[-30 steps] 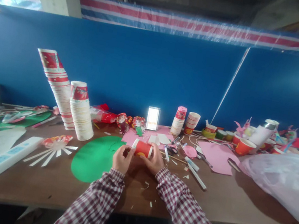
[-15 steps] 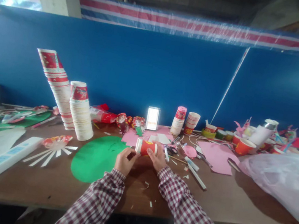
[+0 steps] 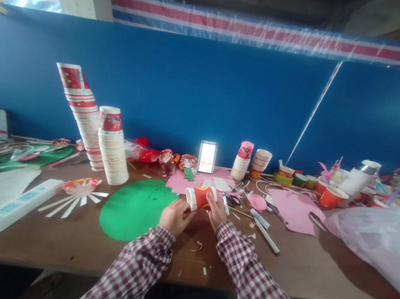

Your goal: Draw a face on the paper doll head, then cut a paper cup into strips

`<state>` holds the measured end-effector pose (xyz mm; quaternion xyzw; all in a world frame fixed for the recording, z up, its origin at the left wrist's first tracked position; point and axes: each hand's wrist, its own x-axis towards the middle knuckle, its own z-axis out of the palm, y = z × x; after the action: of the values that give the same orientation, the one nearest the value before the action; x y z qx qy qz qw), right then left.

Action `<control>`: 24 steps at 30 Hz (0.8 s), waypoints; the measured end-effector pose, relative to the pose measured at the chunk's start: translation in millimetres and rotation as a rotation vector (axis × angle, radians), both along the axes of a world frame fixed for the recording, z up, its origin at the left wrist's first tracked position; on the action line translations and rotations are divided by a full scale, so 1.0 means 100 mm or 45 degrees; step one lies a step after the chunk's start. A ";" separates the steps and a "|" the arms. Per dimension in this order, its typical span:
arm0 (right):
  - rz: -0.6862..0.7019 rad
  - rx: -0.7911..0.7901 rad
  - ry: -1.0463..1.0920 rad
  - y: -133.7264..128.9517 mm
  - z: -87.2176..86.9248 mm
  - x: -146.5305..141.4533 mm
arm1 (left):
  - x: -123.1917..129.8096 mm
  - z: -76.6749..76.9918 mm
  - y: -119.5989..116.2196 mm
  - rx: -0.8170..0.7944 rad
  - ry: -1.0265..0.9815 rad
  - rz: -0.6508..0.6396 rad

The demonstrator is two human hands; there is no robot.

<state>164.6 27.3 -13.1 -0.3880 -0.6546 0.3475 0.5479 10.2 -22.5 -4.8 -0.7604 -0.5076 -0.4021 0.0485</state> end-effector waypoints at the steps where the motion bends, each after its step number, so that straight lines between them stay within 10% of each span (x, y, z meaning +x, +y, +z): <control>1: 0.029 -0.056 0.074 0.00 0.01 -0.01 | 0.01 0.00 0.00 -0.006 0.028 0.005; 24: -0.006 -0.465 0.833 -0.09 0.35 -0.29 | 0.31 0.10 0.07 -0.261 0.256 0.084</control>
<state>135.8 18.4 21.6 -0.3493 -0.3714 0.5629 0.6505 41.4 -15.4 4.9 -0.7808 -0.5632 -0.2683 0.0344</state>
